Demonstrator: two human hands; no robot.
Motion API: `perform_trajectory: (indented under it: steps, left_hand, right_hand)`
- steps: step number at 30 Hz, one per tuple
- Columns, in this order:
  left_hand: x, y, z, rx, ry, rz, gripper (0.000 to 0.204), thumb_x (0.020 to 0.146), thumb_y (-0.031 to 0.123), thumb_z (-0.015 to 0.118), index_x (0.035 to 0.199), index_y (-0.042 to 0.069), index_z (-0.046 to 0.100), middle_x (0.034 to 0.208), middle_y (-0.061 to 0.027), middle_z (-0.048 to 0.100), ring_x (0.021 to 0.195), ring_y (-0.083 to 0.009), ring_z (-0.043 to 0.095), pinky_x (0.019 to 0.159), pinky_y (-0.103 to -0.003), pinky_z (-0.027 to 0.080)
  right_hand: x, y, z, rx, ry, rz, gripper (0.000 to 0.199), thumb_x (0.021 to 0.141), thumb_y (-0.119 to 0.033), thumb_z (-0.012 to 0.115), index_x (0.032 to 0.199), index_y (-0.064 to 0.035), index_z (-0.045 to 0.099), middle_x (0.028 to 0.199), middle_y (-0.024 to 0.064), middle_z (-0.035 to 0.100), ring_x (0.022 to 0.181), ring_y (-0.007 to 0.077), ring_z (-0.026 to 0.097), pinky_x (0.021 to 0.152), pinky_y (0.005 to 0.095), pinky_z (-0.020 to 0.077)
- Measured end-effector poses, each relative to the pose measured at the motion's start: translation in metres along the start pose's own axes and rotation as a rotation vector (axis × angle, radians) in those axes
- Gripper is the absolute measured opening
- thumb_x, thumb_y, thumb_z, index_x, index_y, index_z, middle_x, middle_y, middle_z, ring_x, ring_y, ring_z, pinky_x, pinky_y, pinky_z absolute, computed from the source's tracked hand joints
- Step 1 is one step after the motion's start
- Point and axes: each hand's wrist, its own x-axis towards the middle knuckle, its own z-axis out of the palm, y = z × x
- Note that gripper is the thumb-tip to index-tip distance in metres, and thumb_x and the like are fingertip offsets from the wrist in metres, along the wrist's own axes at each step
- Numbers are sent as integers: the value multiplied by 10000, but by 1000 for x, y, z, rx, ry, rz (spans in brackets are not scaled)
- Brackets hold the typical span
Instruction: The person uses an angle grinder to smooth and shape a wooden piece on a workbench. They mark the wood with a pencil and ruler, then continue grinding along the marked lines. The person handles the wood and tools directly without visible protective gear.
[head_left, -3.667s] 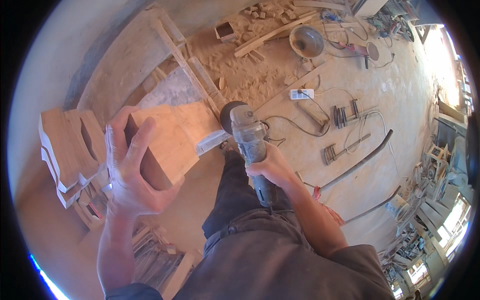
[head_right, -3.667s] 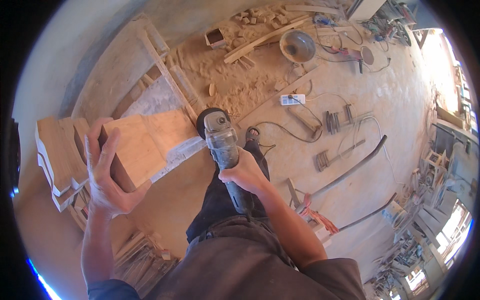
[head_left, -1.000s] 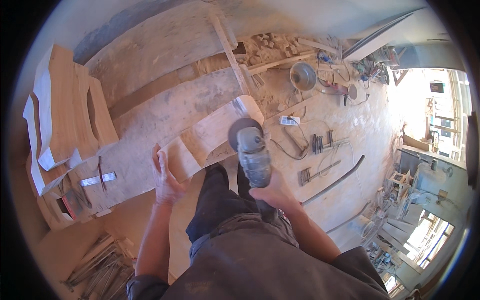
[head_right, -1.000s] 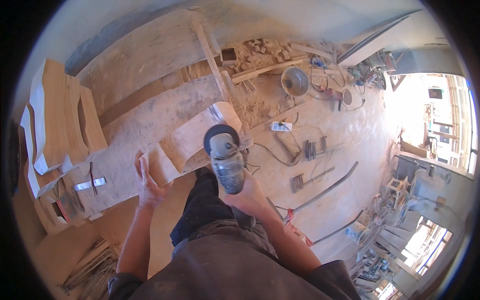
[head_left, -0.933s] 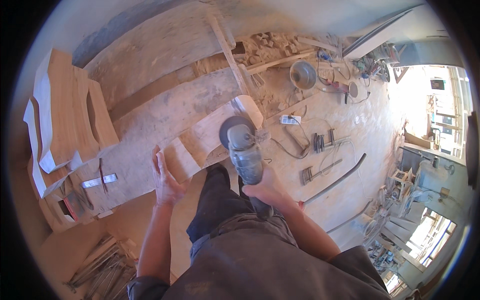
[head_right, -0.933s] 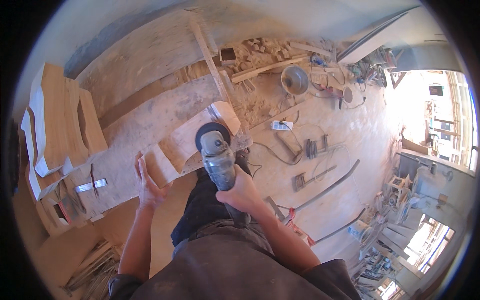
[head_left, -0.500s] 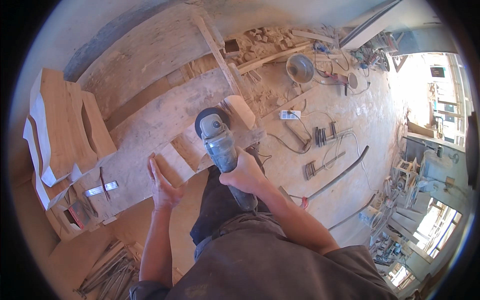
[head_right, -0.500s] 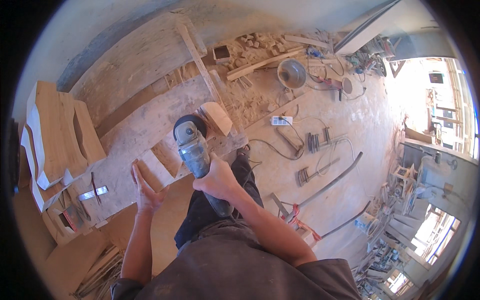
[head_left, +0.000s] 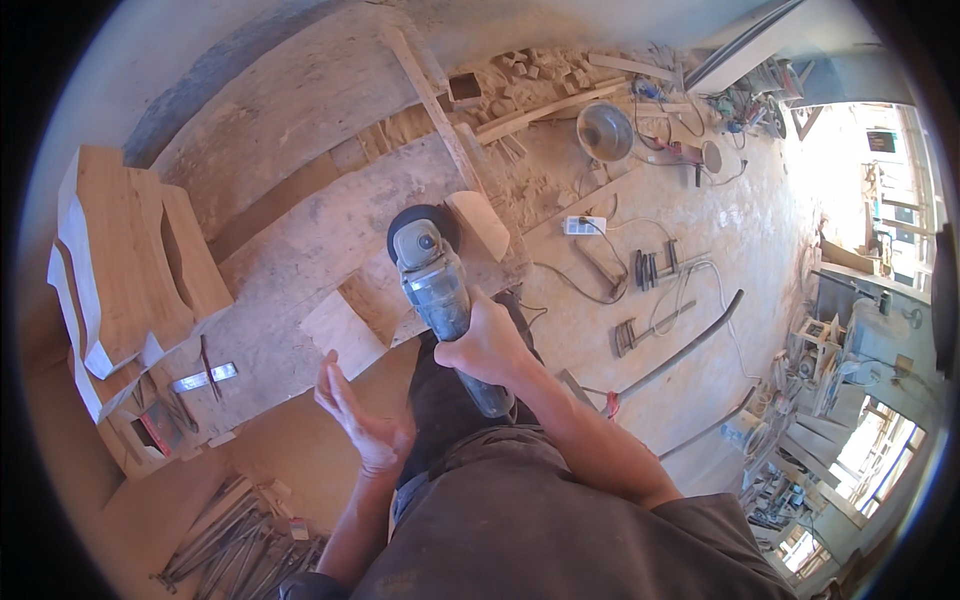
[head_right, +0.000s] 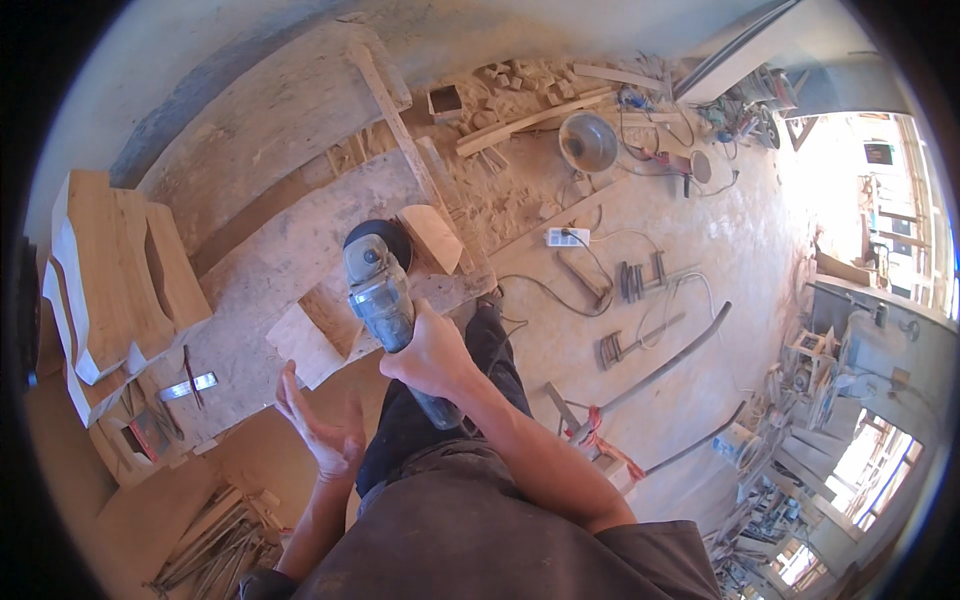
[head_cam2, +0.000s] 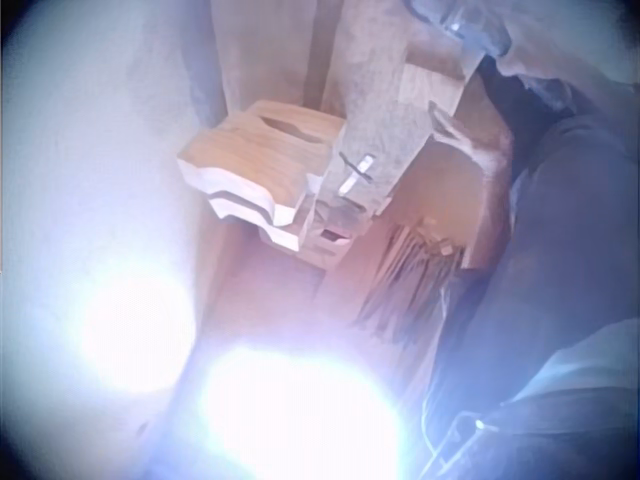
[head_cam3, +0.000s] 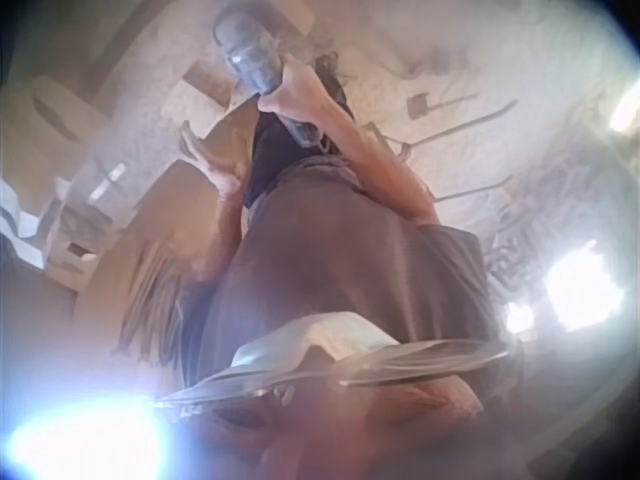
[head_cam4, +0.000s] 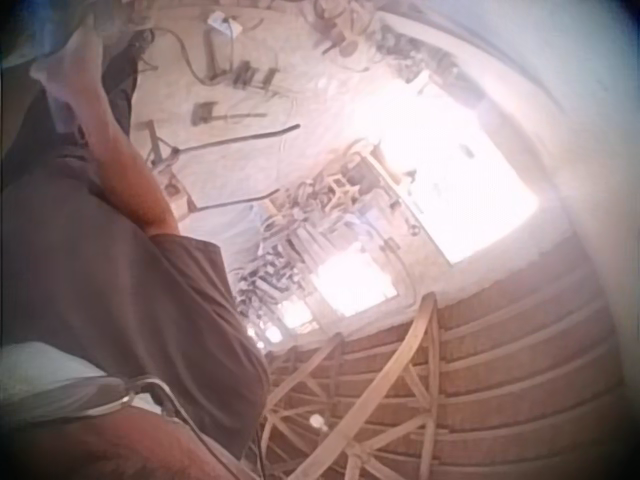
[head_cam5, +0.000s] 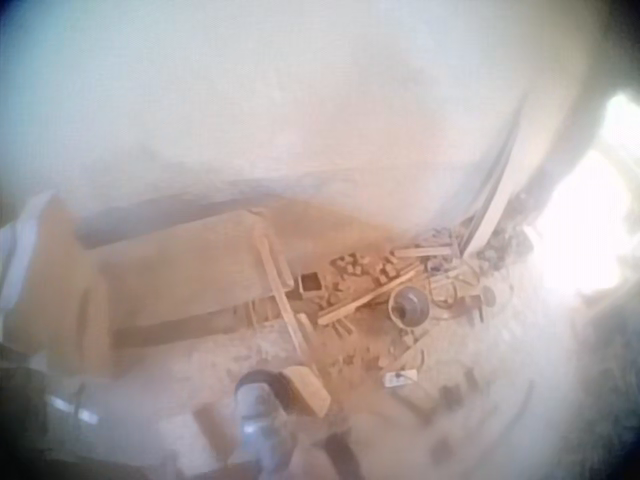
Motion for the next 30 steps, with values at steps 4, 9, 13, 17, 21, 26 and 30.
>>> perform_trajectory:
  steps: [4, 9, 13, 17, 21, 26, 30]
  left_hand:
    - [22, 5, 7, 22, -2, 32, 1087, 742, 161, 881, 1625, -26, 276, 1649, -273, 311, 1537, -480, 270, 1255, -587, 245]
    - [62, -31, -3, 197, -190, 75, 1145, 677, 164, 914, 1615, -36, 290, 1687, -256, 262, 1569, -469, 223, 1280, -549, 236]
    - [81, -39, -5, 362, -376, 75, 1151, 648, 220, 924, 1589, -66, 325, 1641, -255, 299, 1548, -456, 250, 1288, -528, 238]
    - [82, -45, 4, 392, -356, 120, 1106, 640, 239, 921, 1545, -63, 361, 1551, -234, 364, 1471, -458, 320, 1254, -545, 283]
    - [81, -47, 7, 403, -337, 127, 1068, 647, 250, 916, 1522, -47, 379, 1518, -218, 376, 1431, -457, 347, 1224, -556, 315]
    - [80, -48, 9, 420, -288, 168, 1059, 654, 268, 916, 1519, -40, 388, 1514, -220, 383, 1425, -455, 351, 1217, -556, 317]
    - [82, -49, 11, 423, -284, 175, 1057, 651, 266, 917, 1517, -39, 392, 1501, -228, 392, 1413, -452, 361, 1212, -560, 319]
  right_hand:
    - [1, 24, 17, 81, -47, -38, 588, 676, -222, 797, 1151, 66, 604, 990, 274, 740, 963, 413, 744, 890, 442, 573]
    - [2, 19, 15, 59, -23, -69, 581, 681, -218, 789, 1153, 63, 601, 1000, 280, 736, 980, 431, 738, 896, 447, 570]
    - [3, 12, 6, 29, -6, -40, 582, 688, -218, 784, 1161, 61, 592, 999, 288, 733, 988, 440, 735, 900, 453, 569]
    - [2, 26, 18, 40, -25, -63, 593, 681, -192, 794, 1188, 54, 610, 997, 244, 738, 946, 369, 738, 876, 426, 573]
    - [-1, 28, 26, -13, -7, -66, 594, 678, -181, 802, 1191, 58, 622, 973, 225, 741, 916, 342, 743, 864, 413, 579]
    - [0, 12, 6, 30, 5, -30, 621, 693, -234, 791, 1187, 79, 585, 1001, 304, 737, 986, 450, 738, 890, 470, 576]
    - [0, 27, 24, 35, 3, -71, 630, 685, -200, 804, 1221, 58, 596, 999, 249, 743, 955, 372, 743, 891, 431, 578]
